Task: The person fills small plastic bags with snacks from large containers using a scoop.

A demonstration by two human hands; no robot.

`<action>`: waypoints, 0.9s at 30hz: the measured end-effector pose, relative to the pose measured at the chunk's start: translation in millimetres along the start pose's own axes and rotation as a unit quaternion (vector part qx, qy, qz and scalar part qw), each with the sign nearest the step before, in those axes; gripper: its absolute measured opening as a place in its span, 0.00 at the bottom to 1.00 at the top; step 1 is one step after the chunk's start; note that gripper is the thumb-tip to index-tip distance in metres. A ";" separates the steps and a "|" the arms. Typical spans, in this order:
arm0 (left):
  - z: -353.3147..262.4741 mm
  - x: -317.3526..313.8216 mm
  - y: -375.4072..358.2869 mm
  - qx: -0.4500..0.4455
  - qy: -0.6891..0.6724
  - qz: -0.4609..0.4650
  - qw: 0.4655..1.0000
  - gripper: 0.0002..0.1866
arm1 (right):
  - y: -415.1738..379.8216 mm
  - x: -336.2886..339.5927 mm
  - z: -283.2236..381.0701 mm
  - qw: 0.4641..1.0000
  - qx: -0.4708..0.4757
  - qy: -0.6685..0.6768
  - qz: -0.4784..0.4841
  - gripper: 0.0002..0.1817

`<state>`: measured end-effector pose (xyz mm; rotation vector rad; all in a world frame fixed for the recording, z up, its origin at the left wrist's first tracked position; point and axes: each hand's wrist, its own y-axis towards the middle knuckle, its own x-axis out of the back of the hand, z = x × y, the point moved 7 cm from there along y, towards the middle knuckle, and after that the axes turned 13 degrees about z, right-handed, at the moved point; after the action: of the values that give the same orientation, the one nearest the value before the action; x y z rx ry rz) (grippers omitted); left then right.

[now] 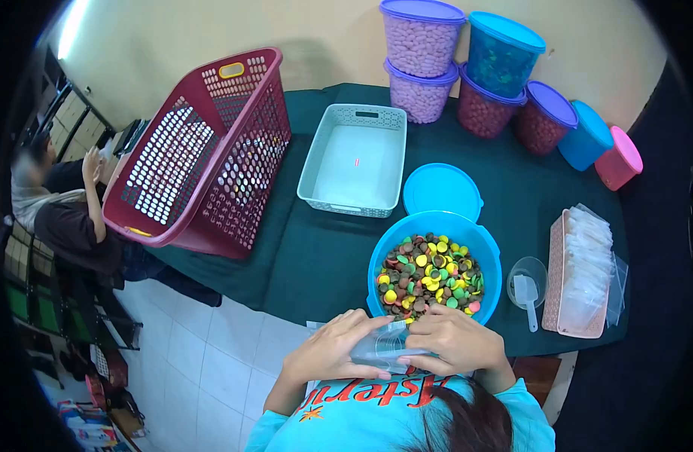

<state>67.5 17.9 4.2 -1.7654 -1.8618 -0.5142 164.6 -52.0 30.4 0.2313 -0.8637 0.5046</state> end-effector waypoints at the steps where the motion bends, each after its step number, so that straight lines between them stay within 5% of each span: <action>1: 0.2 1.7 0.3 0.000 0.006 0.006 1.000 0.41 | 0.2 1.5 1.2 1.000 -0.003 -0.003 -0.006 0.12; 7: 17.7 15.0 1.3 0.010 0.018 0.045 0.999 0.37 | -18.5 21.3 2.8 0.996 -0.042 0.009 -0.082 0.14; 22: 17.7 16.4 35.2 -0.176 0.018 0.187 0.966 0.36 | -40.9 6.8 32.6 0.961 -0.215 -0.012 -0.171 0.14; 27: 15.3 13.8 38.1 -0.167 0.031 0.247 0.954 0.35 | -43.3 -1.8 43.6 0.948 -0.253 0.014 -0.194 0.15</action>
<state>103.5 41.1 -2.5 -2.3086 -1.2680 -0.7012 156.7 -106.9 57.0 -0.0796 -0.8658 -0.0885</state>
